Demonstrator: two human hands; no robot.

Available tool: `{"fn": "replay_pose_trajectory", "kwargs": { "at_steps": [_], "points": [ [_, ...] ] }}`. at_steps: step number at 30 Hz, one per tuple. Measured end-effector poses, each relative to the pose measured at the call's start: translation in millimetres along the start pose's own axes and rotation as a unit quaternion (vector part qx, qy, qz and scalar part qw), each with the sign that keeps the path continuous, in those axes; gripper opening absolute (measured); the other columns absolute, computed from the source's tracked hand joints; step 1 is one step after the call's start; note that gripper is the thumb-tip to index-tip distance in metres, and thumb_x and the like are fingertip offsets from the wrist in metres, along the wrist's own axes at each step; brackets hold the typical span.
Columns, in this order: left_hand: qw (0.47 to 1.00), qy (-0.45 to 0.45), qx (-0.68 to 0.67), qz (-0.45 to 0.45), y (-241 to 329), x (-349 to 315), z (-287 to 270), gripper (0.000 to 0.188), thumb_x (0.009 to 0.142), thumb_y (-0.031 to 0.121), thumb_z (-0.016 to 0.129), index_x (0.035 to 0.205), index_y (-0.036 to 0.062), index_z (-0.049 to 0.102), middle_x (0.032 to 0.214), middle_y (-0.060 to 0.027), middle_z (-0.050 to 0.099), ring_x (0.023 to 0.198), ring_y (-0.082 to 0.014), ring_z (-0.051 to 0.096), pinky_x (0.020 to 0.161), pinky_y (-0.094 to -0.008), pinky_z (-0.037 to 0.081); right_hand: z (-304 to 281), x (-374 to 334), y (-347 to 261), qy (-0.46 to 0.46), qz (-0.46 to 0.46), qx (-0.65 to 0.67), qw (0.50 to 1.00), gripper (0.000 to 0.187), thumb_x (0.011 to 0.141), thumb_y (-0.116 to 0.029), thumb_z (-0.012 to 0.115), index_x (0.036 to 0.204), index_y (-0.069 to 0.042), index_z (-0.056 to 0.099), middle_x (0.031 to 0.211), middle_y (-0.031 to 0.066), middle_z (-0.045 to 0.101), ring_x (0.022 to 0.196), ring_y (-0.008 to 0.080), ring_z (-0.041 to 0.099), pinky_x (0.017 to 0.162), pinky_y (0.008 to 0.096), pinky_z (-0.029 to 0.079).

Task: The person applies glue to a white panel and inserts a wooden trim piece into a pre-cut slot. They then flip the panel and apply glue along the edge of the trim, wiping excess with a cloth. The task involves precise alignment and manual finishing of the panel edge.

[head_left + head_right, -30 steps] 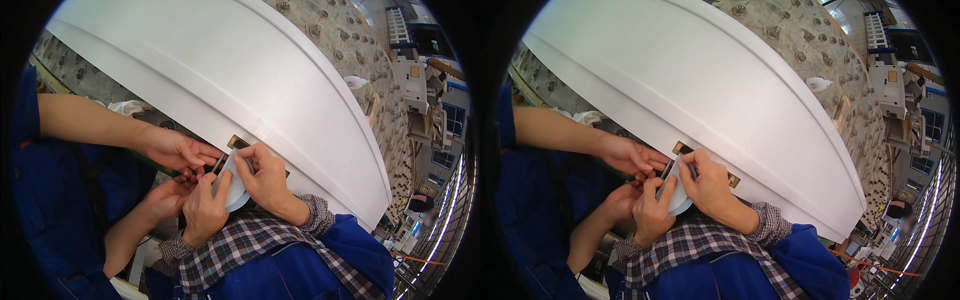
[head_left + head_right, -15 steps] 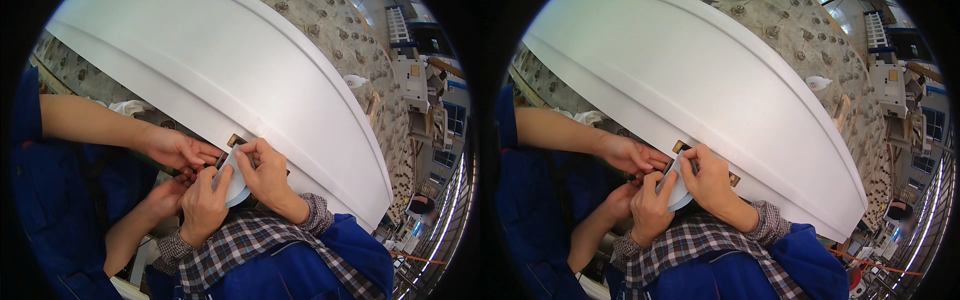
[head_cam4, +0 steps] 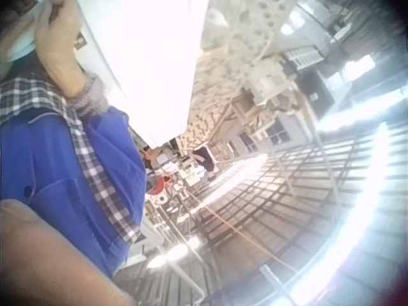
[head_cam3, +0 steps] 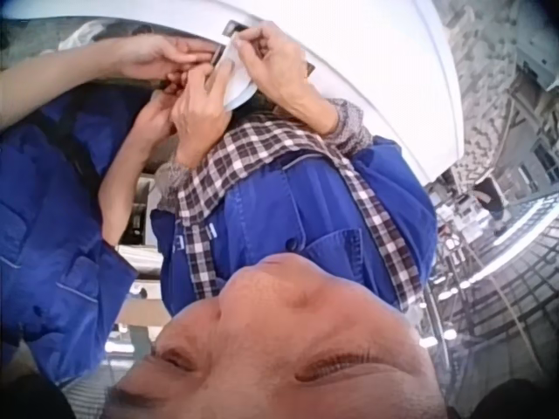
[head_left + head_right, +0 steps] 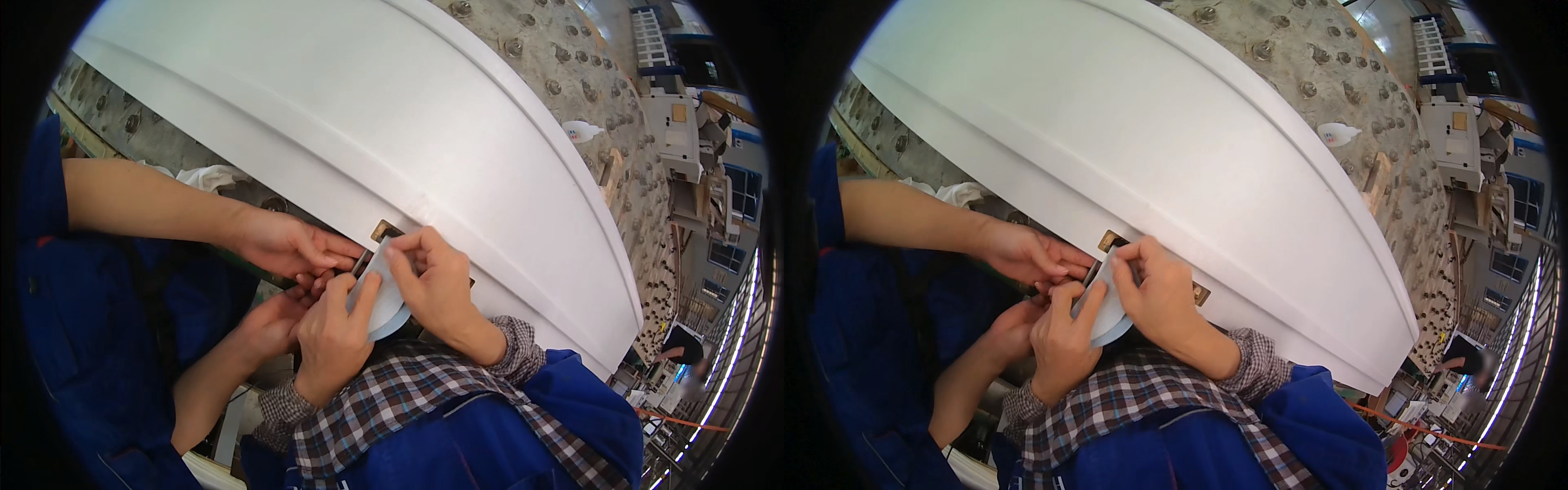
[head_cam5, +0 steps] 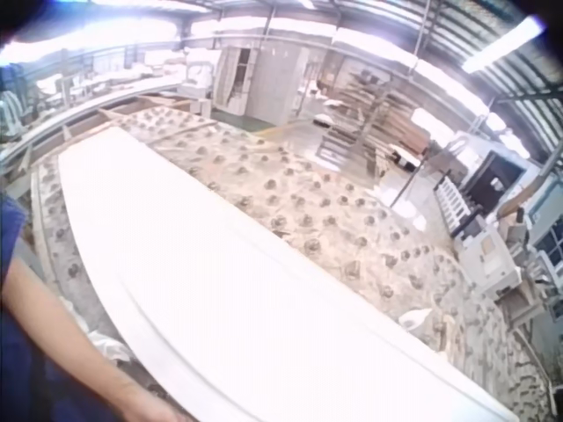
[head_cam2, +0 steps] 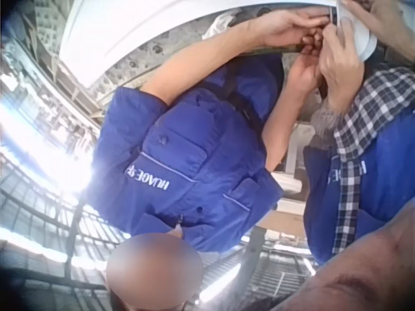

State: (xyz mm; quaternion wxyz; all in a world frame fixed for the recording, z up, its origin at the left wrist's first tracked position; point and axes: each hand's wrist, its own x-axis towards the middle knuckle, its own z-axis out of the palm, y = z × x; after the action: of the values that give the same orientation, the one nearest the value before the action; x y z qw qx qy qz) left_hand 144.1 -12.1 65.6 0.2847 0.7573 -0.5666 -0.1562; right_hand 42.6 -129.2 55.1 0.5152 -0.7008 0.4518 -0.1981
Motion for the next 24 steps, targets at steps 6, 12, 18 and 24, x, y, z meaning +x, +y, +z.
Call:
{"fn": "replay_pose_trajectory", "kwargs": {
  "at_steps": [6, 12, 18, 24],
  "points": [
    [1.000, 0.010, 0.012, -0.002, -1.9, -10.3, 1.0, 0.050, 0.067, -0.003, 0.065, 0.116, 0.0048, 0.065, 0.100, -0.0107, 0.055, 0.072, -0.0268, 0.064, 0.061, -0.0346, 0.051, -2.5, -2.4, -1.9, -0.048, 0.028, -0.016, 0.998, 0.010, 0.088, -0.006, 0.067, 0.089, 0.000, 0.059, 0.062, 0.0130, 0.062, 0.051, 0.0160, 0.060, 0.048, 0.0298, 0.046],
    [1.000, -0.004, 0.007, -0.002, -3.1, -4.1, -2.1, 0.047, 0.069, -0.001, 0.068, 0.116, 0.0048, 0.065, 0.100, -0.0107, 0.055, 0.072, -0.0269, 0.064, 0.061, -0.0354, 0.051, -1.9, -0.1, -3.5, -0.020, 0.029, -0.012, 0.999, 0.010, 0.088, -0.006, 0.067, 0.089, 0.000, 0.060, 0.063, 0.0109, 0.063, 0.052, 0.0137, 0.059, 0.048, 0.0284, 0.045],
    [1.000, -0.012, -0.013, -0.006, -0.9, 3.8, -2.6, 0.050, 0.068, -0.001, 0.067, 0.118, 0.0054, 0.063, 0.100, -0.0103, 0.055, 0.072, -0.0289, 0.064, 0.062, -0.0370, 0.052, -3.1, 5.3, -1.2, 0.007, 0.029, 0.017, 0.999, 0.010, 0.087, -0.005, 0.068, 0.090, 0.001, 0.060, 0.065, 0.0115, 0.064, 0.053, 0.0133, 0.059, 0.049, 0.0292, 0.045],
    [1.000, -0.014, -0.014, 0.000, -3.9, -2.6, -4.0, 0.051, 0.067, -0.002, 0.068, 0.117, 0.0058, 0.063, 0.100, -0.0112, 0.055, 0.073, -0.0286, 0.064, 0.062, -0.0379, 0.051, -2.5, 1.0, -4.2, -0.028, 0.022, 0.009, 0.999, 0.010, 0.088, -0.004, 0.067, 0.090, 0.002, 0.060, 0.068, 0.0120, 0.065, 0.055, 0.0141, 0.061, 0.051, 0.0278, 0.047]
  ]
}}
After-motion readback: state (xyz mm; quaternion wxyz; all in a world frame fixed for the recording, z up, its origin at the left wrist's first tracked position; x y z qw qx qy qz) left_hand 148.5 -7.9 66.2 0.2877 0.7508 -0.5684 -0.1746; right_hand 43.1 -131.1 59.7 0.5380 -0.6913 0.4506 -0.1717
